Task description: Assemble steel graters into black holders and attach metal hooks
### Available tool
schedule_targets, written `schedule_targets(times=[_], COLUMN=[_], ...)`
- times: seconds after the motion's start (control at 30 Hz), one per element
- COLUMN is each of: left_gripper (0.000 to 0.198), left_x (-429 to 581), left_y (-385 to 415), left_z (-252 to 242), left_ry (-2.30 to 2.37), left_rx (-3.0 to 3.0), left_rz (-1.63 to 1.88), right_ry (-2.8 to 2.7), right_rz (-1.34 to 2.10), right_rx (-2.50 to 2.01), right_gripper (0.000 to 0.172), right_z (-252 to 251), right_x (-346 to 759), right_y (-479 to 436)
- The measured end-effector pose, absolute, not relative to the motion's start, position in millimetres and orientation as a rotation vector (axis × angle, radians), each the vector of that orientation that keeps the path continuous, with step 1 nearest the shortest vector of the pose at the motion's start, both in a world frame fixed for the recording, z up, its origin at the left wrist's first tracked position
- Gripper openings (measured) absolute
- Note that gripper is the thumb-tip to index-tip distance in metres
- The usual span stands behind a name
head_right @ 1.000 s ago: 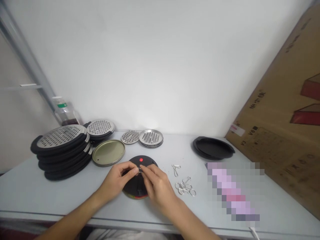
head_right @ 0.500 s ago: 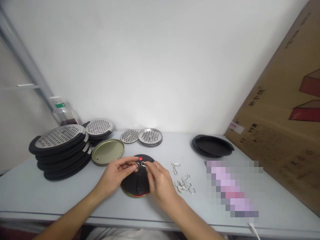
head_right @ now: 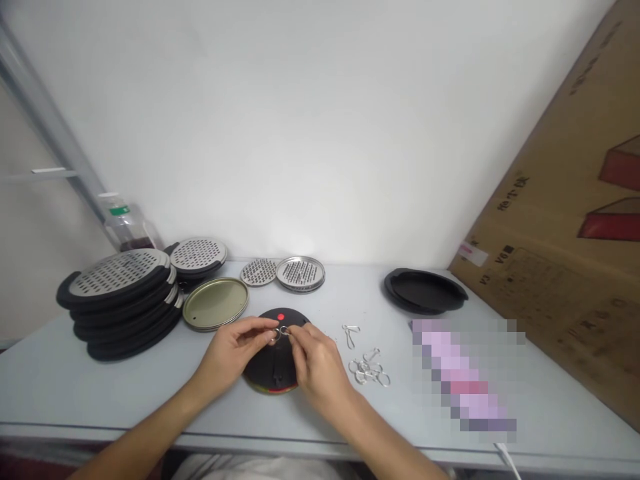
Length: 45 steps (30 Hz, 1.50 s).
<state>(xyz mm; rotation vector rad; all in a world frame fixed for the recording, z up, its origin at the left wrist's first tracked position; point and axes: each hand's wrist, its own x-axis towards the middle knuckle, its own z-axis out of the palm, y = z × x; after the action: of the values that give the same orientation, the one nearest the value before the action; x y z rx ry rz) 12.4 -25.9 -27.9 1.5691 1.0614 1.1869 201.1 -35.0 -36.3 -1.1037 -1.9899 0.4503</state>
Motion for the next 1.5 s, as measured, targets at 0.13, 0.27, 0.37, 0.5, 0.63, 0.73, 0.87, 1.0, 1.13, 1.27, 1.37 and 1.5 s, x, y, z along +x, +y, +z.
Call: schedule_targets(times=[0.13,0.27,0.37,0.5,0.63,0.73,0.87,1.0,1.13,1.27,1.37,1.5], left_gripper=[0.013,0.012,0.011,0.014,0.015,0.014,0.013,0.015,0.015,0.012,0.009,0.014], left_x=[13,15,17,20,20,20,22,22,20,18,16,14], left_y=[-29,-32,-33,-33,-32,-32,-32,-33,-32,-28,-26,-28], left_z=[-29,-29,-32,-35,-36,-38,-39,-37,-37,-38,-36,-31], left_ry=[1.110,1.156,1.154,1.111,1.126,1.135,1.157,1.167,1.248,1.285,1.333,1.264], left_rx=[1.830,2.076,2.355,2.692,2.794,2.742,2.705,2.814,2.784,2.496,2.192,1.954], left_rz=[1.225,1.240,1.327,1.455,1.487,1.501,1.542,1.533,1.526,1.506,1.403,1.303], right_ry=[-1.994,-2.033,-2.050,-2.073,-2.084,-2.092,-2.094,-2.037,-1.974,-1.956,-1.941,-1.902], right_rz=[0.492,0.515,0.520,0.507,0.531,0.553,0.596,0.680,0.789,0.806,0.710,0.599], right_rx=[-1.122,-1.100,-1.097,-1.073,-1.064,-1.062,-1.054,-1.062,-1.041,-1.038,-1.083,-1.056], right_gripper=[0.027,0.027,0.026,0.026,0.026,0.027,0.029,0.032,0.034,0.032,0.026,0.021], right_z=[-34,-34,-36,-36,-35,-34,-32,-29,-27,-27,-28,-31], right_x=[200,199,198,197,197,197,197,198,199,199,199,198], right_y=[-35,-36,-37,-38,-38,-38,-38,-39,-39,-39,-38,-39])
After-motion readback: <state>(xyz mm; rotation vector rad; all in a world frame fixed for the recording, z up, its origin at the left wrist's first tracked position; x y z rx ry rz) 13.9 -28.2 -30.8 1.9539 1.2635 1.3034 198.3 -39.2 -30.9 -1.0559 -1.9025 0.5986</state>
